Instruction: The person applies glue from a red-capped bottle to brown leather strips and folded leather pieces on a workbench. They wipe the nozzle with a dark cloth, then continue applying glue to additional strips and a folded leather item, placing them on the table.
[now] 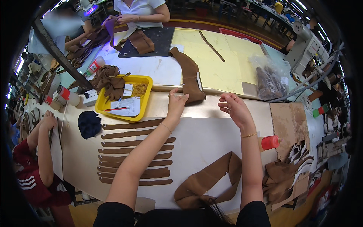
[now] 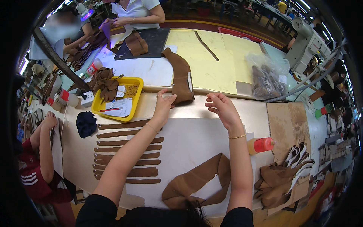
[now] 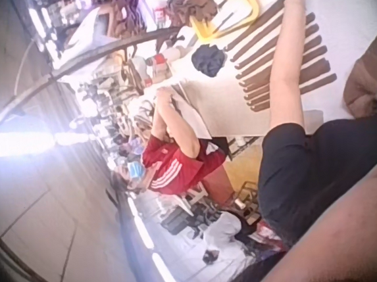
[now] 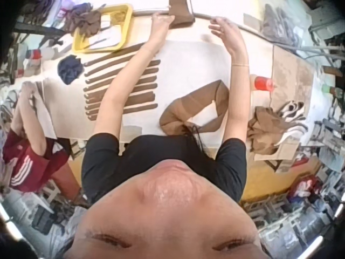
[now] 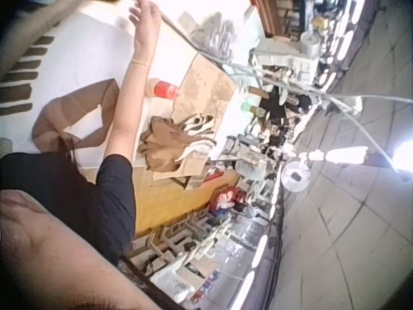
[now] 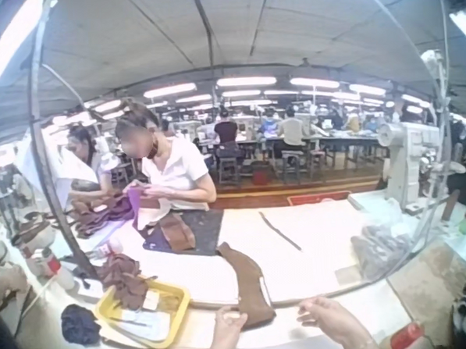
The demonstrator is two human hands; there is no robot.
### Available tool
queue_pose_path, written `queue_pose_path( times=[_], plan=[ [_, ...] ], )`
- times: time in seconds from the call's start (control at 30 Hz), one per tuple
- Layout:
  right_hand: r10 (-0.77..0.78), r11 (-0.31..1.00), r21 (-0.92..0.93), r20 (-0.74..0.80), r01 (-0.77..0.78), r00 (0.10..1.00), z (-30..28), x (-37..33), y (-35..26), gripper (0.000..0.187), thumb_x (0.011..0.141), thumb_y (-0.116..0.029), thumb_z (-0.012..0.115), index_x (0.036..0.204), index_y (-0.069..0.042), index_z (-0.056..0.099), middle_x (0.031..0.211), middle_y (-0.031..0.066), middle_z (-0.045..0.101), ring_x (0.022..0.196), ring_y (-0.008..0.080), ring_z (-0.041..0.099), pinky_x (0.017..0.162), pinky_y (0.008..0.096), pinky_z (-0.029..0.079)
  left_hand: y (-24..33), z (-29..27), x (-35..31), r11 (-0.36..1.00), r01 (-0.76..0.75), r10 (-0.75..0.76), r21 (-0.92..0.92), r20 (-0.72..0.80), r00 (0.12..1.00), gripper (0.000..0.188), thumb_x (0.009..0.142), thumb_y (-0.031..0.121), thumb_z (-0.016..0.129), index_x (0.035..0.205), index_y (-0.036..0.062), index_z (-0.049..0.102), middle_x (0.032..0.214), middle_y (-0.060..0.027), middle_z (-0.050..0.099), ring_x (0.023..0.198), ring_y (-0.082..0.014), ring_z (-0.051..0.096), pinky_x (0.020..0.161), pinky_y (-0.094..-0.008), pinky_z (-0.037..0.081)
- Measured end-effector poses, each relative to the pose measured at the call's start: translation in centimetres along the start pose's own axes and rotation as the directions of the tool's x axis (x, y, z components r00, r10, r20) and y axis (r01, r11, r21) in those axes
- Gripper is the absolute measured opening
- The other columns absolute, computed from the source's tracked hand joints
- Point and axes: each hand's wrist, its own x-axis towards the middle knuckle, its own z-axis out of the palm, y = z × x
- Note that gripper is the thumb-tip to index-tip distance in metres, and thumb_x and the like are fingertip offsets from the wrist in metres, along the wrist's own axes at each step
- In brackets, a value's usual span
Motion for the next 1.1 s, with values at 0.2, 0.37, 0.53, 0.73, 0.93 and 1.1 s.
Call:
queue_pose_path(
  times=[0.2,0.37,0.53,0.73,0.93,1.1],
  plan=[
    [-0.001,0.999,-0.045,0.017,0.001,1.0,-0.5,-1.2,1.0,0.023,0.095,-0.029,0.058,0.105,-0.009,0.06,0.098,0.0015,0.06,0.09,0.0118,0.06,0.082,0.027,0.047,-0.2,-0.5,0.6,0.996,-0.083,0.079,0.042,0.092,0.993,0.055,0.086,0.007,0.064,0.132,0.0058,0.034,0.082,-0.0012,0.058,0.078,-0.0087,0.052,0.071,-0.021,0.042],
    [0.003,0.979,-0.204,0.023,0.002,1.0,-0.1,-0.8,1.8,0.025,0.092,-0.025,0.06,0.109,-0.007,0.059,0.1,0.0018,0.06,0.091,0.0115,0.06,0.081,0.0263,0.047,0.9,0.0,1.5,0.965,-0.262,0.258,-0.01,0.2,0.945,0.053,0.084,0.002,0.065,0.13,0.0058,0.038,0.084,-0.0017,0.058,0.077,-0.0079,0.052,0.071,-0.0203,0.042],
    [-0.13,0.962,-0.242,-0.003,0.126,0.991,-0.1,-0.7,1.0,0.029,0.09,-0.021,0.061,0.114,-0.006,0.057,0.099,0.0014,0.06,0.09,0.0108,0.06,0.08,0.0254,0.046,9.8,2.1,4.9,0.903,-0.398,0.423,-0.162,0.176,0.889,0.044,0.082,-0.003,0.064,0.122,0.0062,0.047,0.091,-0.003,0.058,0.08,-0.0083,0.054,0.067,-0.0209,0.045],
    [-0.284,0.925,-0.272,-0.029,0.265,0.959,0.7,-1.7,-2.8,0.03,0.089,-0.021,0.063,0.113,-0.004,0.057,0.097,0.0013,0.06,0.091,0.0093,0.057,0.081,0.0245,0.045,26.8,3.6,5.7,0.723,-0.643,0.691,-0.253,0.241,0.682,0.025,0.088,0.006,0.062,0.113,0.0053,0.057,0.1,-0.0022,0.063,0.09,-0.0107,0.06,0.077,-0.026,0.049],
    [-0.495,0.853,-0.201,-0.025,0.481,0.869,2.3,-4.8,-5.9,0.051,0.083,-0.024,0.073,0.122,-0.005,0.048,0.112,0.0075,0.053,0.103,0.0152,0.053,0.084,0.0267,0.046,36.1,5.5,-2.1,0.604,-0.743,0.792,-0.289,0.327,0.516,0.038,0.086,0.001,0.06,0.123,0.0022,0.052,0.105,-0.0067,0.064,0.087,-0.0123,0.062,0.076,-0.0252,0.051],
    [-0.53,0.846,0.002,0.117,0.534,0.84,4.7,-7.2,-4.1,0.064,0.076,-0.03,0.08,0.123,-0.005,0.043,0.115,0.0091,0.051,0.108,0.018,0.051,0.087,0.0293,0.047,37.5,5.4,-7.1,0.618,-0.731,0.778,-0.291,0.365,0.512,0.042,0.084,-0.004,0.058,0.125,-0.0003,0.048,0.105,-0.0091,0.064,0.087,-0.0134,0.063,0.075,-0.0247,0.052]
  ],
)
